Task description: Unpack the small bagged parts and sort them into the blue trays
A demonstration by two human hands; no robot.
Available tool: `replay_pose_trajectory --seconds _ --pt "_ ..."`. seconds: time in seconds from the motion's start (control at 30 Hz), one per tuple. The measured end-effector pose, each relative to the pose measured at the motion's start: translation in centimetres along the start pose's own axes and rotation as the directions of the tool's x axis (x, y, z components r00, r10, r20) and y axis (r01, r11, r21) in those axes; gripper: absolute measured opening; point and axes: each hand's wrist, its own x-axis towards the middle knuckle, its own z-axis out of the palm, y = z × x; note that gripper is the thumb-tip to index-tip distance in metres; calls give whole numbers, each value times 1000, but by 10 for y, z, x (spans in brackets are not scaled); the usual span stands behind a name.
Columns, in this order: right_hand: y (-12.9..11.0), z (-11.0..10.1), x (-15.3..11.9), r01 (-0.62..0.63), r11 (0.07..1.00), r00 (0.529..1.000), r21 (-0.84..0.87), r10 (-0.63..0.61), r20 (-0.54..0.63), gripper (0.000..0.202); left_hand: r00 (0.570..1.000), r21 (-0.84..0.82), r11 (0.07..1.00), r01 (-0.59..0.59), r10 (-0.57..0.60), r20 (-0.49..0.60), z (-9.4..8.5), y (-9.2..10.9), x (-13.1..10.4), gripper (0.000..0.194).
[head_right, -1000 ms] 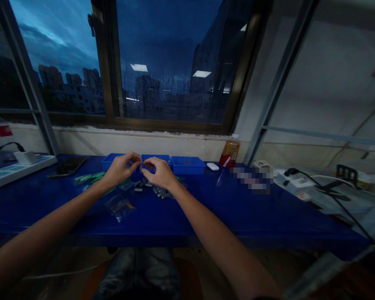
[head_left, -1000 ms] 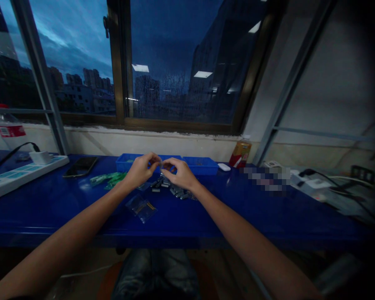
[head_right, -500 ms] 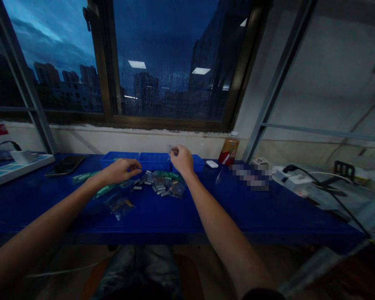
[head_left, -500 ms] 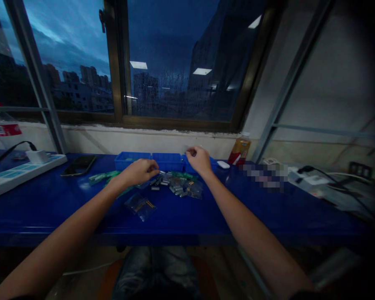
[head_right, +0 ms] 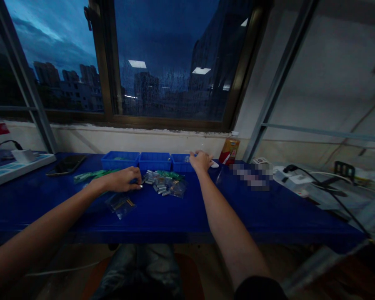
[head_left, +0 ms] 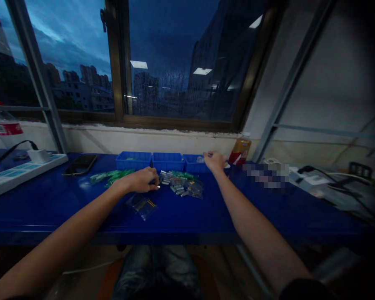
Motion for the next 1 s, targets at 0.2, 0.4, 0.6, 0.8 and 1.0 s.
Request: replay_pose_trajectory --seconds 0.2,0.4,0.6,0.8,1.0 --pt "-27 -15 -13 98 994 976 38 -89 -200 30 970 -60 993 99 -110 -218 -7 3 5 16" --pt "-84 -10 -65 621 719 762 312 -647 -26 19 909 -119 988 101 -141 -393 -4 -2 8 17" --pt "-107 -2 -104 767 522 506 372 -850 149 20 889 -248 963 103 -201 -412 1 1 8 20" --pt "-105 -5 -100 735 547 548 400 -827 125 16 873 -247 963 111 -213 -439 -3 8 7 18" --pt "-106 -9 -99 677 578 585 456 -798 143 23 881 -199 979 51 -138 -453 -5 7 7 18"
